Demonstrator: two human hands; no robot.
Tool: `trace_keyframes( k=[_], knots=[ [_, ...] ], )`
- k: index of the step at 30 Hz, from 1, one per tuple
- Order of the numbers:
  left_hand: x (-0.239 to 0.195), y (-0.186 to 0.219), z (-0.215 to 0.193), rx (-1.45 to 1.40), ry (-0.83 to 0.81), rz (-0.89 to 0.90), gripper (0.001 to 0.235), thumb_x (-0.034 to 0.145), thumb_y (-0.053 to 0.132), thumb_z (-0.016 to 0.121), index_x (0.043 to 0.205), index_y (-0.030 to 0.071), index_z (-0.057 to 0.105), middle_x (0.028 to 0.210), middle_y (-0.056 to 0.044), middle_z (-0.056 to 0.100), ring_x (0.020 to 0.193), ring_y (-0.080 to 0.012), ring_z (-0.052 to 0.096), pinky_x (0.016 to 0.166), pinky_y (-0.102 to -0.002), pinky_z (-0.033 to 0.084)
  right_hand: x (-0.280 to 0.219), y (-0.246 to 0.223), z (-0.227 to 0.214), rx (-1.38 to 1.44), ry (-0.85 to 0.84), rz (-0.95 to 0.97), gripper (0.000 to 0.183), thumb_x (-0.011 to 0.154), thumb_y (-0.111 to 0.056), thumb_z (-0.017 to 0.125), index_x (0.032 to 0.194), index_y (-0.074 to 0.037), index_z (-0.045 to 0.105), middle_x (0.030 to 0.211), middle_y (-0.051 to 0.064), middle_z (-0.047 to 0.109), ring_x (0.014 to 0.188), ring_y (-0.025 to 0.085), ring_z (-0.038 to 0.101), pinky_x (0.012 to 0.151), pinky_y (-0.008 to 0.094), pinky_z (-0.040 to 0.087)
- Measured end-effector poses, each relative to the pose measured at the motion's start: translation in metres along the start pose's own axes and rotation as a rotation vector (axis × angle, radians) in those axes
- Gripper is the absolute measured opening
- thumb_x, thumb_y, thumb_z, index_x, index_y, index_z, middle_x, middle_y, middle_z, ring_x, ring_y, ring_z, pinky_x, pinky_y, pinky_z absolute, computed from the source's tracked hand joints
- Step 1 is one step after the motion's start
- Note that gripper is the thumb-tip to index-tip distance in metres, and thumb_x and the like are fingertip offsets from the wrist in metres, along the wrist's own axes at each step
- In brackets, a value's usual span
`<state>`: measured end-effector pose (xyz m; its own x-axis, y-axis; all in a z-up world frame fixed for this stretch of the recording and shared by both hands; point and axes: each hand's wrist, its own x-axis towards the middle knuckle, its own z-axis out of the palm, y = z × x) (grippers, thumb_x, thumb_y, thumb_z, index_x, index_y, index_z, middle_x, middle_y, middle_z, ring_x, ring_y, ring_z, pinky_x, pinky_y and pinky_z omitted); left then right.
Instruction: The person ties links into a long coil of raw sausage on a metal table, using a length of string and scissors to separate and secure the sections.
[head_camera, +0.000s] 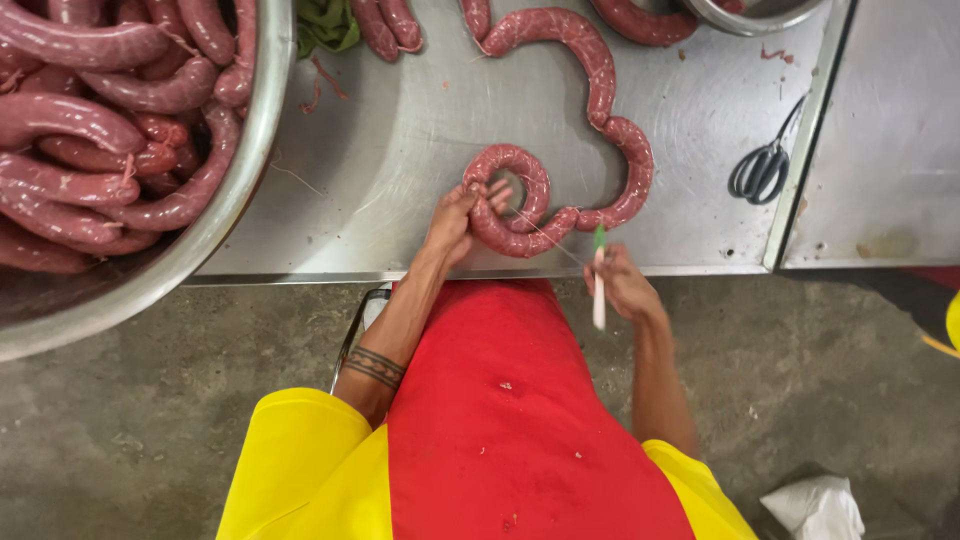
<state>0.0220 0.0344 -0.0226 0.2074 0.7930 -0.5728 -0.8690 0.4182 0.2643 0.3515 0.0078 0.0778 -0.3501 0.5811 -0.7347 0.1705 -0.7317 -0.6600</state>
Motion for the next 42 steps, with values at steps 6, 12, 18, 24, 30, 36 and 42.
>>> trace_keyframes(
  k=[6, 12, 18, 24, 30, 36, 42],
  knots=[
    [-0.05, 0.049, 0.04, 1.671, 0.173, 0.875, 0.011, 0.098, 0.007, 0.061, 0.107, 0.006, 0.067, 0.145, -0.031, 0.048, 0.135, -0.0391, 0.045, 0.11, -0.053, 0.044, 0.081, -0.13, 0.122, -0.823, 0.282, -0.876, 0.016, 0.108, -0.01, 0.054, 0.123, -0.006, 0.052, 0.103, 0.015, 0.066, 0.094, 0.023, 0.064, 0.08, 0.04, 0.052],
    [-0.06, 0.051, 0.038, 1.45, 0.517, 1.048, 0.009, 0.093, 0.013, 0.069, 0.099, 0.01, 0.075, 0.095, -0.015, 0.068, 0.101, -0.0278, 0.057, 0.09, -0.047, 0.047, 0.056, -0.199, 0.197, -0.575, -0.349, -0.919, 0.023, 0.109, -0.012, 0.057, 0.129, -0.003, 0.049, 0.108, 0.007, 0.065, 0.104, 0.021, 0.066, 0.09, 0.036, 0.053],
    [-0.037, 0.064, 0.012, 0.446, 0.123, 0.407, 0.022, 0.107, 0.018, 0.056, 0.1, -0.001, 0.065, 0.072, -0.003, 0.065, 0.06, -0.0127, 0.063, 0.056, -0.027, 0.055, 0.07, -0.168, 0.175, -0.651, -0.005, -0.948, 0.028, 0.11, -0.015, 0.057, 0.136, -0.008, 0.053, 0.119, 0.01, 0.06, 0.112, 0.016, 0.058, 0.099, 0.028, 0.049],
    [-0.038, 0.098, 0.028, 0.719, 0.098, 0.471, 0.025, 0.107, 0.018, 0.055, 0.096, -0.001, 0.067, 0.072, -0.003, 0.064, 0.057, -0.0096, 0.059, 0.052, -0.026, 0.054, 0.011, -0.244, -0.143, 0.577, -0.097, -0.938, 0.041, 0.117, -0.001, 0.042, 0.076, -0.004, 0.041, 0.074, 0.007, 0.038, 0.065, 0.015, 0.036, 0.07, 0.027, 0.035],
    [-0.043, 0.14, 0.062, 0.709, 0.056, 0.393, 0.023, 0.106, 0.017, 0.057, 0.097, -0.001, 0.067, 0.078, -0.003, 0.065, 0.062, -0.0092, 0.058, 0.056, -0.026, 0.051, -0.06, -0.175, -0.221, 0.613, -0.008, -1.018, 0.047, 0.119, -0.002, 0.043, 0.073, -0.006, 0.041, 0.071, 0.007, 0.044, 0.061, 0.015, 0.041, 0.063, 0.029, 0.035],
    [-0.044, 0.096, 0.04, -0.029, 0.21, 0.06, 0.023, 0.103, 0.012, 0.047, 0.104, 0.0, 0.067, 0.098, -0.014, 0.07, 0.086, -0.0262, 0.071, 0.079, -0.041, 0.063, -0.016, -0.022, -0.059, 0.041, 0.169, -0.199, 0.035, 0.099, -0.014, 0.062, 0.125, -0.014, 0.04, 0.08, -0.001, 0.05, 0.062, 0.012, 0.05, 0.056, 0.031, 0.048],
    [-0.109, 0.072, 0.042, 1.681, 0.695, 0.866, 0.018, 0.108, 0.014, 0.049, 0.119, 0.006, 0.062, 0.14, -0.031, 0.054, 0.129, -0.0486, 0.058, 0.108, -0.05, 0.051, 0.074, -0.066, 0.08, -0.743, 0.096, -0.903, 0.028, 0.11, -0.014, 0.052, 0.135, -0.007, 0.042, 0.111, 0.015, 0.057, 0.102, 0.032, 0.061, 0.085, 0.046, 0.051]
  ],
)
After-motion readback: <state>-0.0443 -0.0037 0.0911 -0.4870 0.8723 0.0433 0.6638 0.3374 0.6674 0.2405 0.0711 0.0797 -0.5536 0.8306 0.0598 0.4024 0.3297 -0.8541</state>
